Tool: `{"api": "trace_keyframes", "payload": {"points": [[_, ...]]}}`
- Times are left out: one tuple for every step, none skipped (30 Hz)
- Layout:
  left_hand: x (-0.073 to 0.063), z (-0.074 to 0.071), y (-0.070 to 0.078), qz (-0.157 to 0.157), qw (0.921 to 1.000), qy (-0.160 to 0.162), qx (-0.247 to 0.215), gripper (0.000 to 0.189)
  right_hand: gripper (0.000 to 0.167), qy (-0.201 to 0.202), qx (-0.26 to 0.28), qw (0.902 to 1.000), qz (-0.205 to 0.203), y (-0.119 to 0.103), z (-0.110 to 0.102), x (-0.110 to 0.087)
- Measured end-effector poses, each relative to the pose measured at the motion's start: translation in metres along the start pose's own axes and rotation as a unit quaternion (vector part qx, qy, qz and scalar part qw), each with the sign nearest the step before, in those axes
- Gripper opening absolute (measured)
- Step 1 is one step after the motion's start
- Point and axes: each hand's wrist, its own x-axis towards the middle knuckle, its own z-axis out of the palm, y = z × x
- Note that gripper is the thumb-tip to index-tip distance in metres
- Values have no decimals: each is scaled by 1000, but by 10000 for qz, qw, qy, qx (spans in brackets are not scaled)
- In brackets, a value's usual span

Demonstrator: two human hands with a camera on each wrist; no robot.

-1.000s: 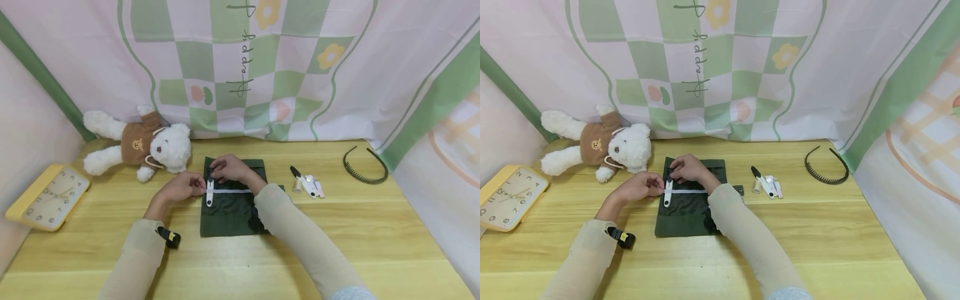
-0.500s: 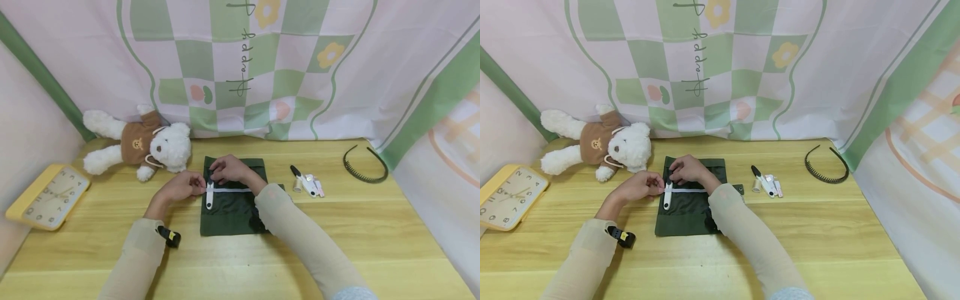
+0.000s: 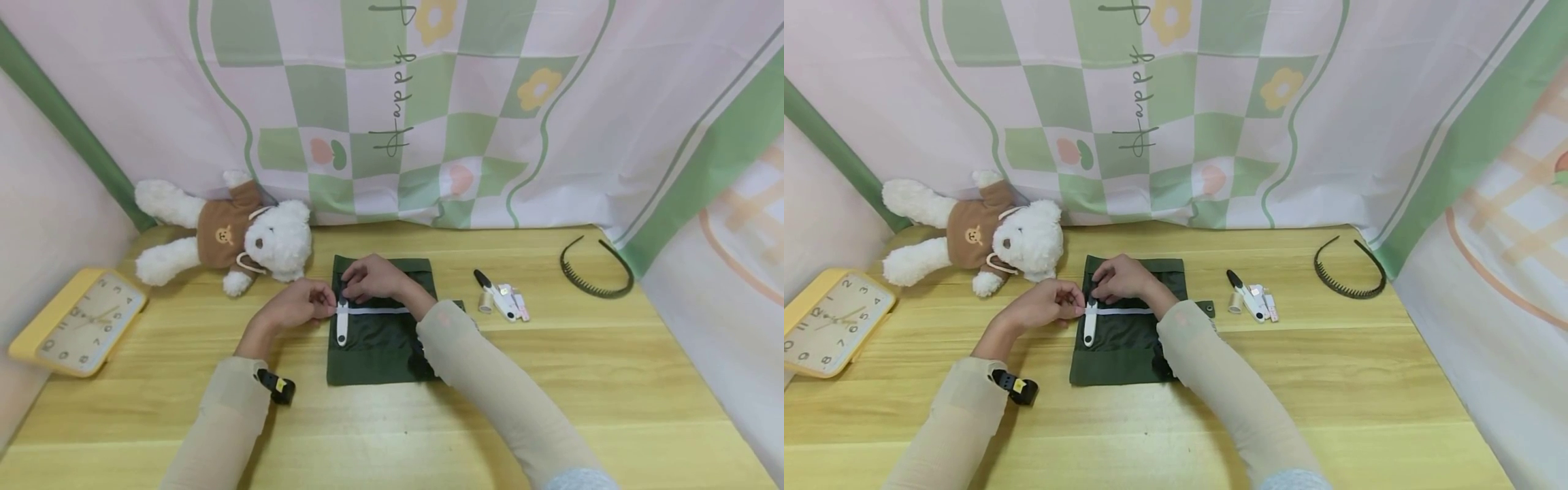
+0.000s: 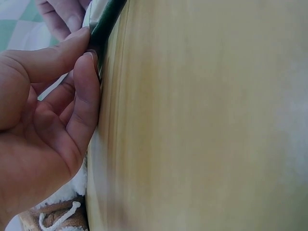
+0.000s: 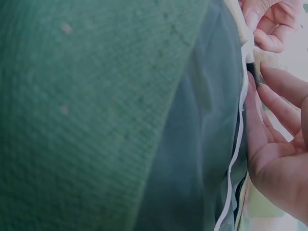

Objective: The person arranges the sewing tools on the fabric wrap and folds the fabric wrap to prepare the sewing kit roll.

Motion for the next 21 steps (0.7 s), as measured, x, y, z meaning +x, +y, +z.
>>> {"api": "trace_keyframes", "payload": {"points": [[0,0,-1,13,10000,-3,-2,7,32,-17,2,10000,-1,0,0,-1],[1,0,-1,14,10000,-1,3,7,32,-34,2,10000,-8,0,0,-1],[1,0,-2,20,10000,-3,16,6,33,-52,13,10000,-17,0,0,-1],[1,0,-2,25,10000,-6,26,6,33,-72,31,10000,-26,-1,0,-2],[1,0,-2,18,10000,-7,33,5,33,-86,47,9999,-41,-1,0,-2],[1,0,-2,16,10000,-11,31,4,33,-103,74,9999,-56,0,-1,-2],[1,0,-2,9,10000,-11,34,3,33,-115,107,9999,-67,0,-1,-3],[1,0,-2,8,10000,-10,32,3,33,-122,142,9998,-75,0,-2,-3],[1,0,-2,15,10000,-14,23,4,33,-128,184,9997,-82,1,-3,-4],[1,0,-2,18,10000,-13,12,4,33,-131,215,9996,-89,1,-4,-4],[1,0,-1,27,10000,-6,12,5,32,-131,237,9996,-99,2,-5,-4],[1,0,-1,38,10000,6,16,5,32,-123,254,9995,-108,2,-5,-5],[0,0,0,45,10000,26,32,6,31,-117,262,9995,-128,3,-6,-5],[0,0,1,54,10000,42,41,6,31,-110,280,9994,-143,3,-7,-6],[0,0,2,49,10000,62,60,7,31,-103,299,9994,-165,3,-8,-7],[-1,0,2,44,9999,86,88,7,31,-98,323,9993,-189,3,-9,-8],[-1,0,3,41,9999,108,115,8,31,-94,352,9991,-216,4,-10,-9],[-1,0,4,36,9998,129,145,8,31,-90,392,9989,-239,4,-12,-10],[-2,0,5,23,9997,165,180,9,32,-92,429,9987,-270,4,-13,-12],[-2,1,5,22,9996,196,220,9,33,-86,474,9984,-289,4,-14,-14],[-2,1,6,27,9994,232,264,10,33,-79,503,9982,-317,5,-16,-15]]}}
